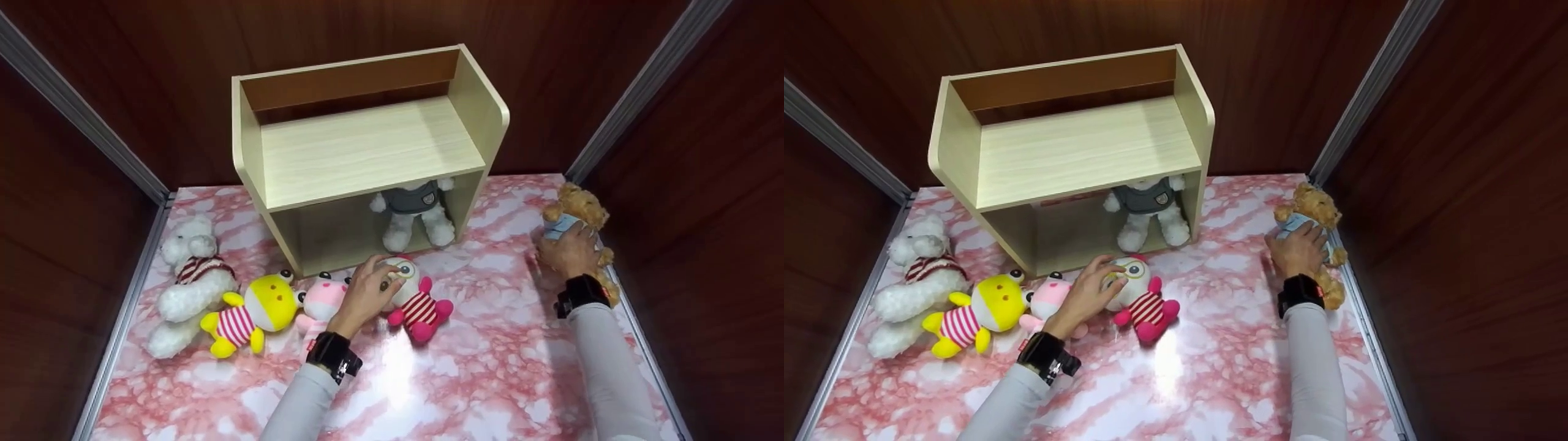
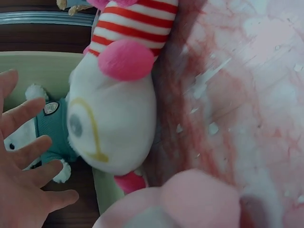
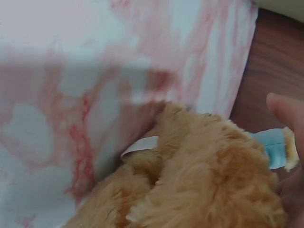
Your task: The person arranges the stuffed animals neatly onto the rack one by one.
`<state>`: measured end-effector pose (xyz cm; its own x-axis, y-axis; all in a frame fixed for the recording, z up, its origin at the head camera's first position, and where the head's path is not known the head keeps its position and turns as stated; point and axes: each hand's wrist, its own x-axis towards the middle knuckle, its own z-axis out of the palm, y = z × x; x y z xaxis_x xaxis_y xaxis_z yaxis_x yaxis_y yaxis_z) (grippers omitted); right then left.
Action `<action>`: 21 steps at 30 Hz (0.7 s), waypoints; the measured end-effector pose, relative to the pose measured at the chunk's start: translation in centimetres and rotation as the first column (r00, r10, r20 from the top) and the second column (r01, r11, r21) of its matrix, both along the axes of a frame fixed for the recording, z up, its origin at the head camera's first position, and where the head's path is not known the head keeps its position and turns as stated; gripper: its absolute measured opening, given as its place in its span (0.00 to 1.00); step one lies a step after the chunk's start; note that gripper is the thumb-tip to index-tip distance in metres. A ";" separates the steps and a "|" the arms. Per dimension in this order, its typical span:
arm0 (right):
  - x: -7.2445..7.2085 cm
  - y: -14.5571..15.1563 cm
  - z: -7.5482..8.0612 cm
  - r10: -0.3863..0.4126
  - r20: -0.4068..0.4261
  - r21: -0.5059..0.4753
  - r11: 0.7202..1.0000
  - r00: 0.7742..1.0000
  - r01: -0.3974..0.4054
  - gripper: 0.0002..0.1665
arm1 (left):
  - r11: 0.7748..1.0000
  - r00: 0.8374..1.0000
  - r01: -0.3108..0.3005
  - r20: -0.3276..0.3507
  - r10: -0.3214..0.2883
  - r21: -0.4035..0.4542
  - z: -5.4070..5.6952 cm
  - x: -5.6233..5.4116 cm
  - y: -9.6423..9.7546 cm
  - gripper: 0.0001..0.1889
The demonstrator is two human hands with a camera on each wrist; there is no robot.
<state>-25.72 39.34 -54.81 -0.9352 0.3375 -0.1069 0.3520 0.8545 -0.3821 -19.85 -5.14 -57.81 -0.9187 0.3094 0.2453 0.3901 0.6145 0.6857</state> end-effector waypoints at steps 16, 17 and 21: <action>-0.1 0.9 -2.6 -0.119 0.062 -0.192 0.973 0.991 0.129 0.74 | 0.992 0.995 -0.086 0.055 0.081 0.092 0.6 -0.2 -1.1 0.20; 0.0 1.0 -2.7 -0.131 0.063 -0.200 0.970 0.989 0.141 0.74 | 0.992 0.995 -0.085 0.057 0.080 0.093 0.7 -0.2 -1.2 0.20; 0.0 1.2 -2.9 -0.165 0.066 -0.222 0.959 0.984 0.176 0.73 | 0.990 0.995 -0.093 0.057 0.088 0.103 0.9 -0.3 -1.5 0.21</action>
<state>-25.74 40.57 -57.75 -0.8582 0.4535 -0.2404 0.5067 0.6734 -0.5384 -20.13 -6.59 -56.95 -0.9541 0.1994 0.2235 0.2984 0.5687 0.7665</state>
